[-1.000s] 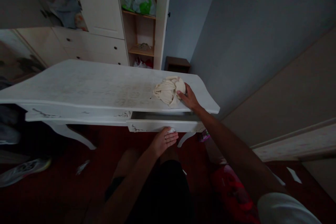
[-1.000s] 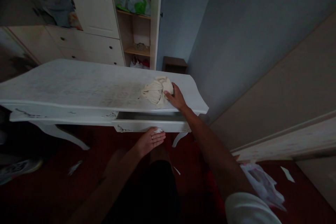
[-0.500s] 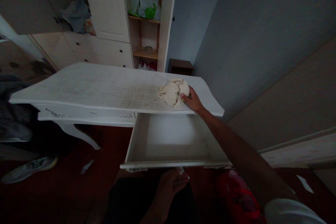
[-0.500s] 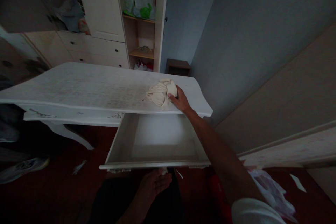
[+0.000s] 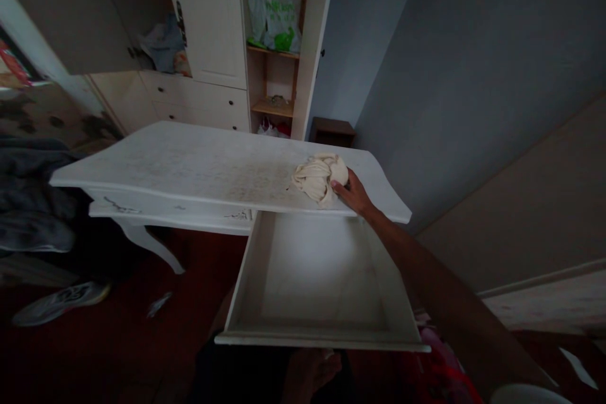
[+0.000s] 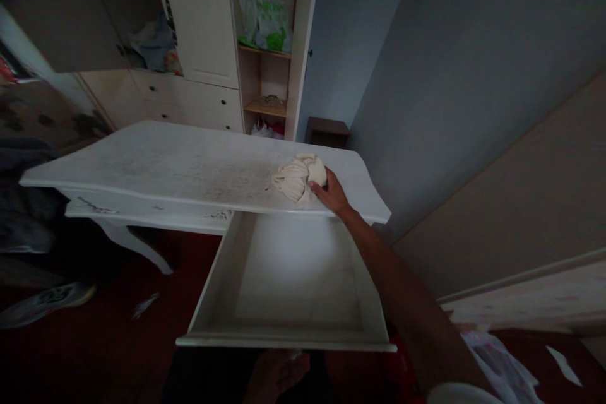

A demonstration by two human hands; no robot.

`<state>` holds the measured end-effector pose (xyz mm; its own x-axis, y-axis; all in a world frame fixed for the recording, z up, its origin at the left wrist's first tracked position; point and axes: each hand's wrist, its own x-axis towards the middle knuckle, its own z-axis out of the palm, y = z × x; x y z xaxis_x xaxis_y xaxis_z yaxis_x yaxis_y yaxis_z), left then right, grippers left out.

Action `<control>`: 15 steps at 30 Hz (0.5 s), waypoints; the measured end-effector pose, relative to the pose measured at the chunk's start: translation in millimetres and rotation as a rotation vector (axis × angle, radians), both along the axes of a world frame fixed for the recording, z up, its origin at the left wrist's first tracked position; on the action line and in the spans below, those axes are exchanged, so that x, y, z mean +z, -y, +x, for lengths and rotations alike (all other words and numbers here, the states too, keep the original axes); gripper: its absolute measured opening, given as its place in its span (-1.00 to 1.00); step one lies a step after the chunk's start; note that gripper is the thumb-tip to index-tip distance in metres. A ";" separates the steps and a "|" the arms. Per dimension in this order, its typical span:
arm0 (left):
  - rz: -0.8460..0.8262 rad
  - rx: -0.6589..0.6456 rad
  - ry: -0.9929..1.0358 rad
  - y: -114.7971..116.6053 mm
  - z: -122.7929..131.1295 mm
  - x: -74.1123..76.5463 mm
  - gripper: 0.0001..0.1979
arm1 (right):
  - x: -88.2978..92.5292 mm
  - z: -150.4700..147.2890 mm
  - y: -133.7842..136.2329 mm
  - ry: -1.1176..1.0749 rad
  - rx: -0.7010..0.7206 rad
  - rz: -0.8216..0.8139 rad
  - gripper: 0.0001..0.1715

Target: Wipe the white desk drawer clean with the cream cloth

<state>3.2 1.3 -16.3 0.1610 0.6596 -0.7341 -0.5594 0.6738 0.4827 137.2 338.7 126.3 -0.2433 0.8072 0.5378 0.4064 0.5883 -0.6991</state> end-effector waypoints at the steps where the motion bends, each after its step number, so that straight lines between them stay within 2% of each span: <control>1: 0.010 0.008 0.007 1.1 0.1 1.9 -0.56 | -0.6 0.1 -0.2 -0.004 -0.002 -0.006 -0.22; 6: 0.062 0.050 0.055 12.4 0.8 7.3 -0.56 | -1.2 -0.7 0.6 -0.024 0.009 -0.030 -0.21; 10: 0.082 0.083 0.076 18.0 1.9 0.0 -0.46 | 2.1 -2.5 2.7 0.042 -0.010 -0.027 -0.22; 15: 0.085 0.061 0.083 17.6 0.3 -9.5 -0.52 | 3.6 -2.4 3.4 0.057 -0.005 -0.017 -0.20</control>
<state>3.5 -16.4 -25.8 0.1764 0.7292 -0.6612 -0.6384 0.5960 0.4870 134.8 335.3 129.9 -0.2697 0.8170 0.5096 0.4488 0.5749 -0.6842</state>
